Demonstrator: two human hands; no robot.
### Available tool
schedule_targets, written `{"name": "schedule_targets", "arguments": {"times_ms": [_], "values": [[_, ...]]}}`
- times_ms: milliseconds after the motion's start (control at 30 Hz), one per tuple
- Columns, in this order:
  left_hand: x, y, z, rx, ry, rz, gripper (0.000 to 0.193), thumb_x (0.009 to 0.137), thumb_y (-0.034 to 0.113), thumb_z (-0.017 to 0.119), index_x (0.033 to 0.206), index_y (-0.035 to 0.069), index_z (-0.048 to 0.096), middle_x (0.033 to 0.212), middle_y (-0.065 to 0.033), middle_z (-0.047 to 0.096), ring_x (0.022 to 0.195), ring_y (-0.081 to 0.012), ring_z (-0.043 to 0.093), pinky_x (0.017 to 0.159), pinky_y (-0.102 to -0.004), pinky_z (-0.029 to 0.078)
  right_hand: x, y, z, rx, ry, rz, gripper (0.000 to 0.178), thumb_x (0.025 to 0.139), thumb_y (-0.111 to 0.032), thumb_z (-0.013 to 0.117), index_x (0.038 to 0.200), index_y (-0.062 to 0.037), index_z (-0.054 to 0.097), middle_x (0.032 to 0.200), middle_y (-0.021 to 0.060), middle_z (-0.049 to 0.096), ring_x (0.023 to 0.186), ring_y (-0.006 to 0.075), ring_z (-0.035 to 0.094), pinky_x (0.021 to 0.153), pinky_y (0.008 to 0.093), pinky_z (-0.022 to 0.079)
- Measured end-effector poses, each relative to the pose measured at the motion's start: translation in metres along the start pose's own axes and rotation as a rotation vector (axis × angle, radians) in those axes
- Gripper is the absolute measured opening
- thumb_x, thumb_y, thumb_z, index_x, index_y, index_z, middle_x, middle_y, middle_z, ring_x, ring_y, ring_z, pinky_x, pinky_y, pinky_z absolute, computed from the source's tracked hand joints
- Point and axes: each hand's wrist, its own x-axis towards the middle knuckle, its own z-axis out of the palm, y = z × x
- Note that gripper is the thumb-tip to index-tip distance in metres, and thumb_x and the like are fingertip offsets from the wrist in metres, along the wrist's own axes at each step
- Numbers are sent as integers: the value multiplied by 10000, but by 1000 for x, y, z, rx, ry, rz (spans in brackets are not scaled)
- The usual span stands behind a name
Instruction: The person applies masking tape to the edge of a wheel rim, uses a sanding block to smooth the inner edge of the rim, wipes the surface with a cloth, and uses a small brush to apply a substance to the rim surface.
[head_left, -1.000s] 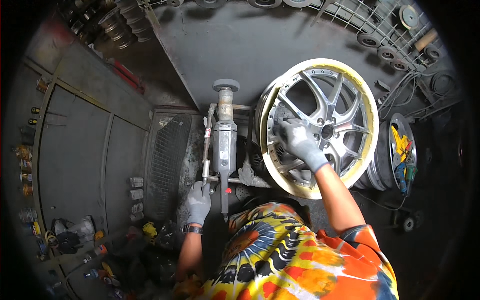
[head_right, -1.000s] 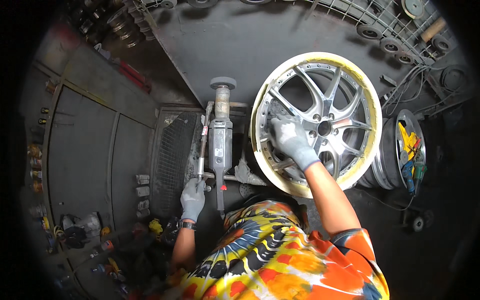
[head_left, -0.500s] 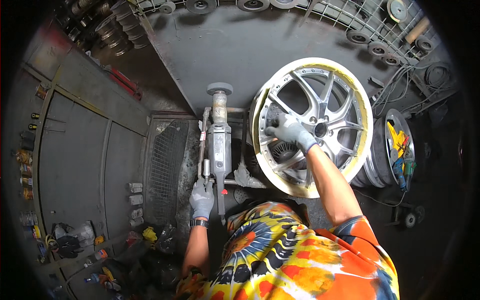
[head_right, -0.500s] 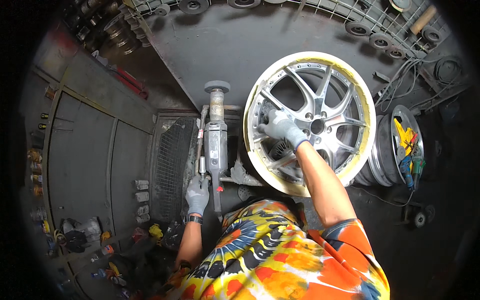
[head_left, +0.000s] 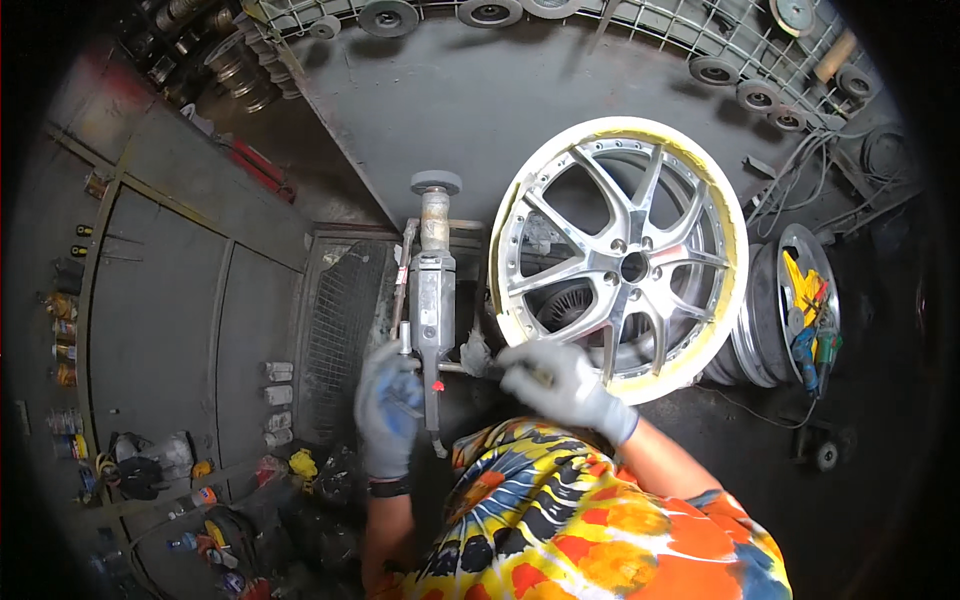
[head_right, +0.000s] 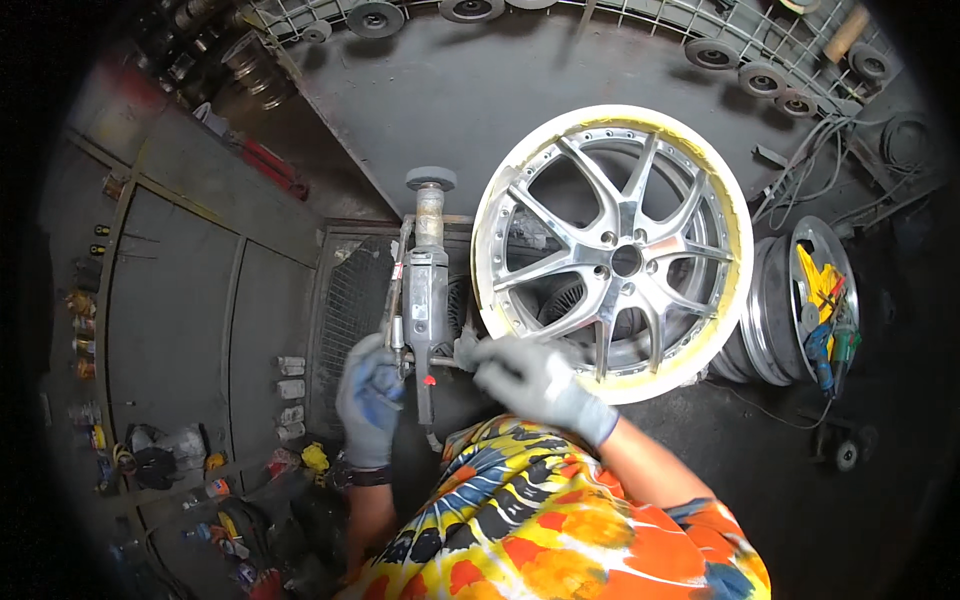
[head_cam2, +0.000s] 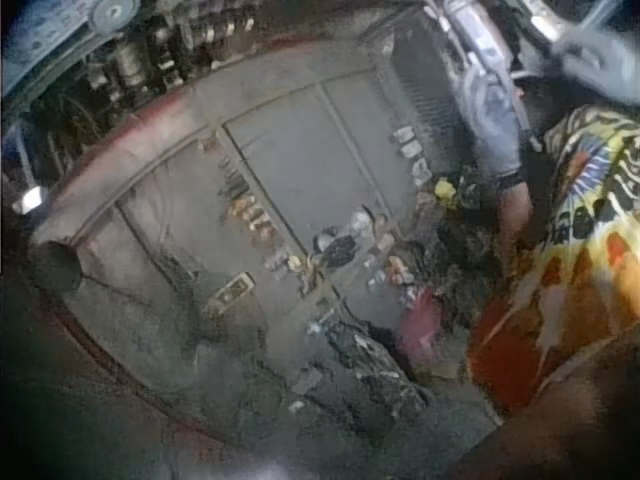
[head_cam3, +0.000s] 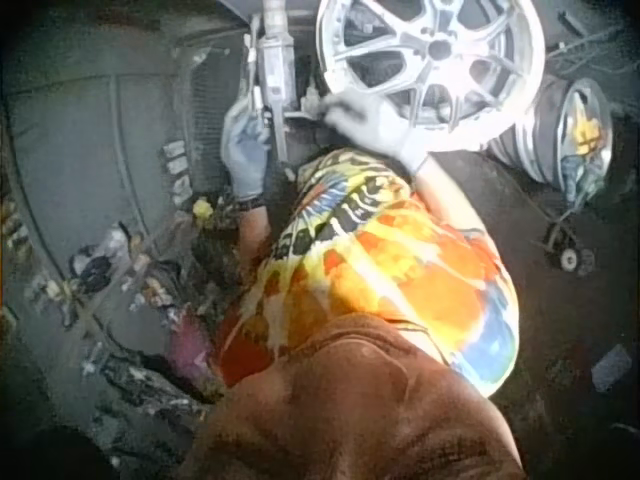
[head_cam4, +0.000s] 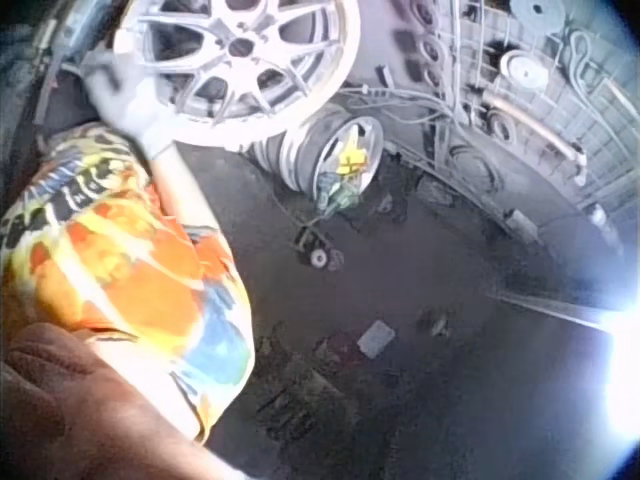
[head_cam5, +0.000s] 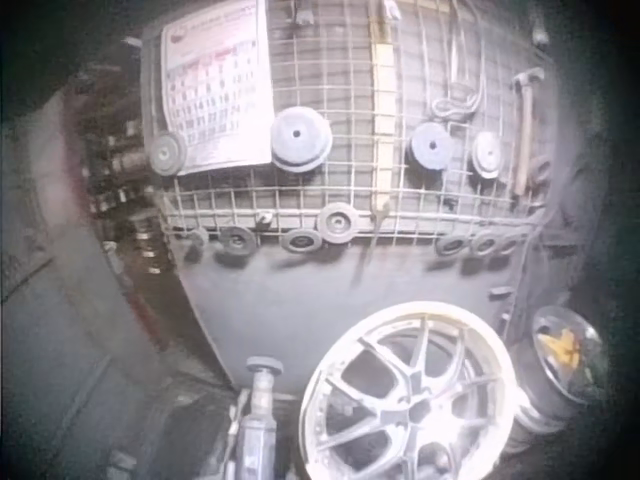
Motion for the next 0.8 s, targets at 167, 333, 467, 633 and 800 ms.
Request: {"name": "schedule_targets", "arguments": {"times_ms": [167,333,467,633,800], "values": [[-9,-31,134,308,-216,111,410,1191,180,432,1454,-92,590,1474,-169,601,1361,-238,599,1199,-389,455,-22,-7,0,82,-90,-65,637,870,-224,913,1406,-19,636,1231,198,723,1153,351,716,998,459,552],[-9,-51,175,525,-446,-8,407,1194,168,417,1499,-54,570,1464,-183,625,1352,-270,622,1147,-419,502,-42,46,-43,215,-26,-19,461,1000,-77,750,1435,21,630,1136,185,751,970,286,757,869,392,608],[-12,-52,208,-135,-351,-230,456,1205,296,460,1449,-69,583,1353,-165,685,1241,-205,672,1102,-361,516,-53,31,-105,903,-182,374,331,1070,-119,670,1360,39,690,1039,100,788,775,138,726,728,274,580],[-19,-60,243,377,-144,-119,311,1145,191,605,1347,-37,671,1232,-85,730,1114,-121,679,1015,-304,534,-54,52,-131,1037,-354,385,382,1068,-141,666,1358,107,658,1048,121,790,754,167,732,712,275,567],[-31,-72,261,624,97,46,177,1089,133,689,1162,-17,750,1098,-47,720,1007,-104,650,939,-285,524,-46,61,-121,845,-266,349,236,1107,-184,644,1186,15,742,942,53,768,732,132,712,690,282,559]]}}
